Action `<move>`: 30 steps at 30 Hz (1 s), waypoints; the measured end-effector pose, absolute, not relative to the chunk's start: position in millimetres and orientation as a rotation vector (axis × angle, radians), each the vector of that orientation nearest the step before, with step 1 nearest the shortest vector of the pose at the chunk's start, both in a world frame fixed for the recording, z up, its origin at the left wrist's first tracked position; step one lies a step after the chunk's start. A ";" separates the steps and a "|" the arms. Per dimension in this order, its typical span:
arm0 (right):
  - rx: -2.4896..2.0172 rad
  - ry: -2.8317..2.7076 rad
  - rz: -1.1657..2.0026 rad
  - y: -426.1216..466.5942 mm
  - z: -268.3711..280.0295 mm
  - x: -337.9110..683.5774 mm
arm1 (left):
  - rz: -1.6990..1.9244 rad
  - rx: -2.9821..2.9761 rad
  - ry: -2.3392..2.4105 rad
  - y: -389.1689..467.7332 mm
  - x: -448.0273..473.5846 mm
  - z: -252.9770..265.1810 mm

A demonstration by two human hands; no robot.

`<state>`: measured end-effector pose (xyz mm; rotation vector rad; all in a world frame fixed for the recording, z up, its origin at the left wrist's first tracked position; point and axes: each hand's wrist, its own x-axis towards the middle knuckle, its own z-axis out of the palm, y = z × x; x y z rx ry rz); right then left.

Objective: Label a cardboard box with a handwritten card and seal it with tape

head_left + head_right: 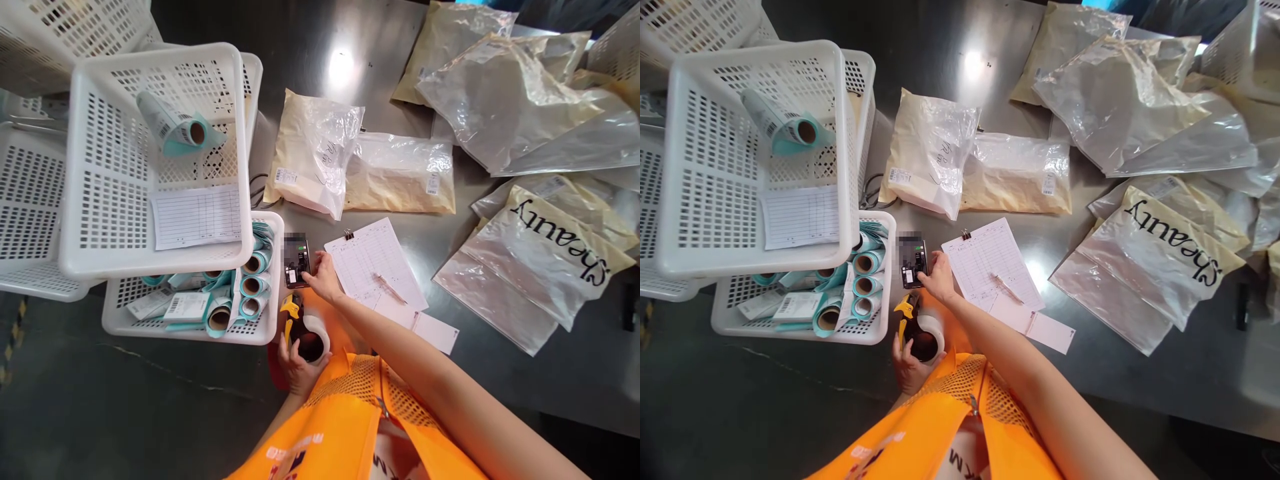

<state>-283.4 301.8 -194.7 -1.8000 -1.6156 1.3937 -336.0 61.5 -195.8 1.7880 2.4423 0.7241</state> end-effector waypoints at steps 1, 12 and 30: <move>-1.811 -1.643 1.368 301.5 -192.0 -285.9 | 0.718 1.789 2.437 61.7 -336.2 -195.4; -1.799 -1.792 1.183 296.4 -195.8 -287.7 | 0.764 1.835 2.451 60.9 -337.3 -201.2; -1.744 -1.743 1.278 296.2 -203.3 -280.1 | 0.768 1.789 2.467 61.6 -335.8 -198.9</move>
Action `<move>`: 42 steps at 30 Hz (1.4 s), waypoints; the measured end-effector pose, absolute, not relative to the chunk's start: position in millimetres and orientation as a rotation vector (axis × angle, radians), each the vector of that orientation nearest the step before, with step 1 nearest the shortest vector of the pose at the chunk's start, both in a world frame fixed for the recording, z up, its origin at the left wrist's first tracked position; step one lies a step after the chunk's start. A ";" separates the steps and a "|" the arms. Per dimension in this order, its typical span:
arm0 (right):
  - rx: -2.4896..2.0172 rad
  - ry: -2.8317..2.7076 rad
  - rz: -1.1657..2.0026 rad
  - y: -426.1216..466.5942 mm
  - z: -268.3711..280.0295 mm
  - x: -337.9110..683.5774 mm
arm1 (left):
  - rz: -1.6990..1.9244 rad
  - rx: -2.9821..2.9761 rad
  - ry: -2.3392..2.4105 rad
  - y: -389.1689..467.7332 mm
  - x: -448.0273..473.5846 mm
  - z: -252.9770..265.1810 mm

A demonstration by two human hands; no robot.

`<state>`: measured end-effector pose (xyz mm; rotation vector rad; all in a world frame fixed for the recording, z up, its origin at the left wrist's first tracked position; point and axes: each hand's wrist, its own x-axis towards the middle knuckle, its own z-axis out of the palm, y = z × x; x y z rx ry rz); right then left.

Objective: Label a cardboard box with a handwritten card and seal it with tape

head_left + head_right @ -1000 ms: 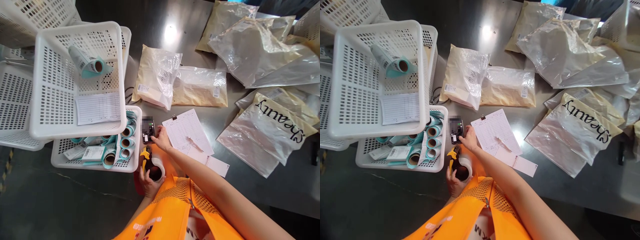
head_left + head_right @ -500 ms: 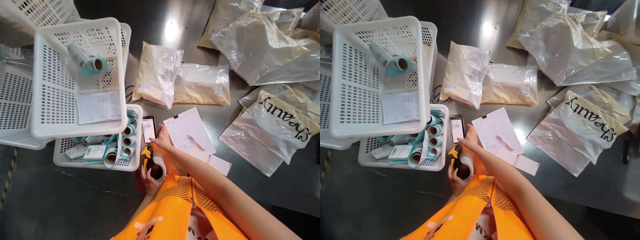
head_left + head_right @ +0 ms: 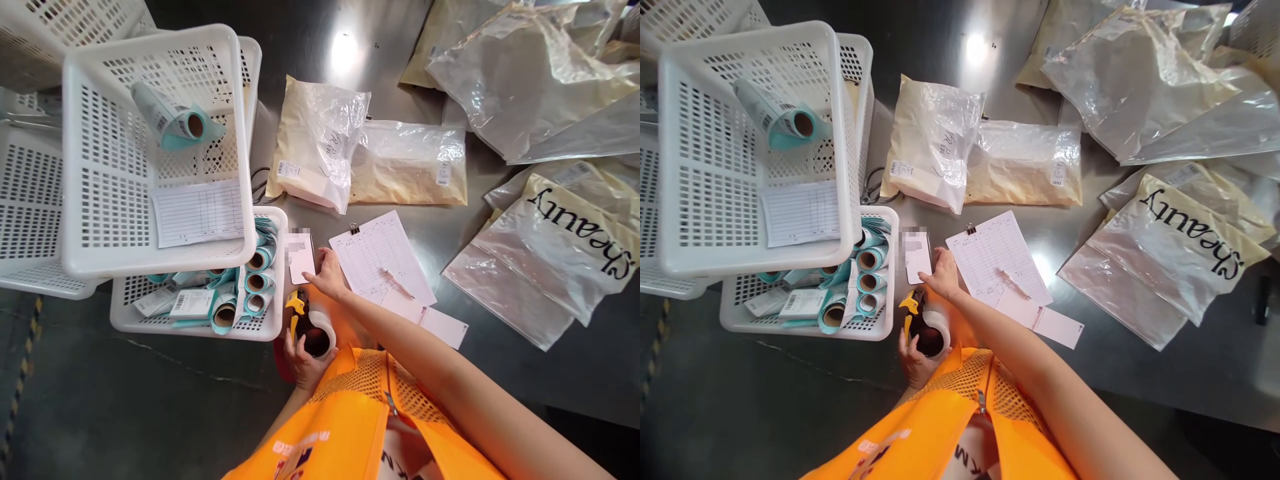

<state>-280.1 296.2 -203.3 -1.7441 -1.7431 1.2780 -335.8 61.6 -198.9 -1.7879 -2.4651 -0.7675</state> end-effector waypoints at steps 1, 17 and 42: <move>-1.742 -1.742 1.276 296.1 -203.5 -280.1 | -0.769 -1.787 -2.468 61.2 -335.6 -199.2; -1.739 -1.758 1.285 296.2 -202.4 -279.1 | -0.867 -1.825 -2.591 60.6 -331.5 -197.3; -1.790 -1.947 1.305 302.0 -190.5 -280.1 | -0.799 -1.797 -2.572 58.8 -332.8 -198.9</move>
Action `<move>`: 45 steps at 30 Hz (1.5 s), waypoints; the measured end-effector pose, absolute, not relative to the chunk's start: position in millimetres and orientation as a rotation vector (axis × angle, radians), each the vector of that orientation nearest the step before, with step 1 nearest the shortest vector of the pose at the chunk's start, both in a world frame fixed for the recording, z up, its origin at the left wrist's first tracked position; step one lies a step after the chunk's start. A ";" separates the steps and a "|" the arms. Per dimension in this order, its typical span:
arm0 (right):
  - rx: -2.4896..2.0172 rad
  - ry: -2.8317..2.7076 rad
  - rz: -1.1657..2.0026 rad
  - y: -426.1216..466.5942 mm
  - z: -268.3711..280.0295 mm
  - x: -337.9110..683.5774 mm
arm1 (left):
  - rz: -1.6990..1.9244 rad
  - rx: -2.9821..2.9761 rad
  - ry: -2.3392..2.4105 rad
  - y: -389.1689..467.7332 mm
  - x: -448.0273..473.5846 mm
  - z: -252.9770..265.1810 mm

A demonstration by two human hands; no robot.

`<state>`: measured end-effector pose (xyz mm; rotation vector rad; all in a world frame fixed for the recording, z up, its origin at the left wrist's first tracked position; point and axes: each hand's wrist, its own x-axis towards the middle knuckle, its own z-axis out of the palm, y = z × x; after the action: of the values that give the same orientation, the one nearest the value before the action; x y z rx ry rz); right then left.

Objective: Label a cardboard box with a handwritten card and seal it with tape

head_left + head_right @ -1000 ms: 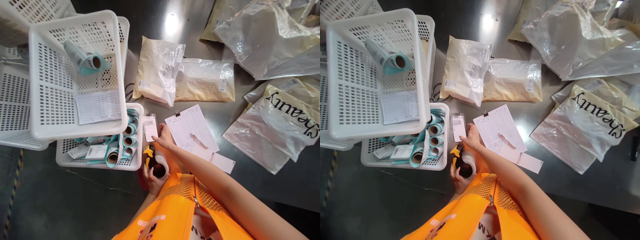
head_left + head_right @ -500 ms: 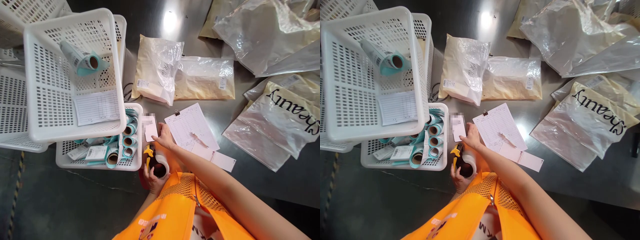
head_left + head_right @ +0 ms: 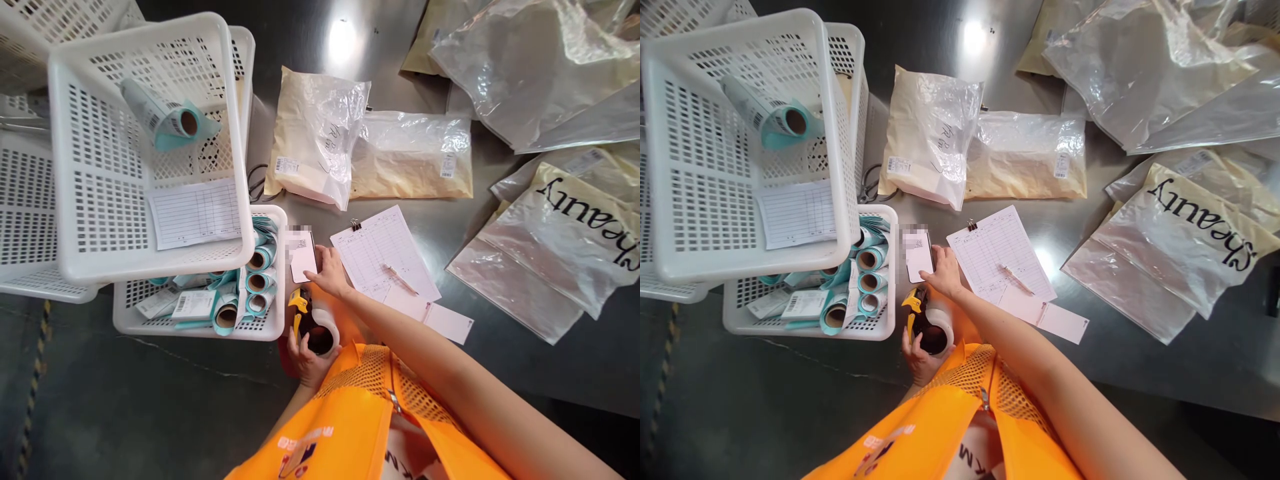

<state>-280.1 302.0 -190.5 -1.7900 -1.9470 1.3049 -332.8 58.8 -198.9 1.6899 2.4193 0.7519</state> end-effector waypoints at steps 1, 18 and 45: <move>-1.794 -1.951 1.306 302.1 -190.4 -280.2 | 0.756 1.703 2.426 58.9 -333.1 -199.0; -1.746 -1.909 1.327 301.9 -192.8 -278.7 | 0.742 1.753 2.437 61.7 -334.5 -197.8; -1.715 -1.936 1.358 304.4 -189.7 -276.3 | 0.722 1.777 2.436 57.5 -335.6 -202.3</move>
<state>-276.3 304.4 -189.7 -1.7149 -1.9363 1.3576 -335.6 57.5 -202.3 1.7773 2.4356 0.7215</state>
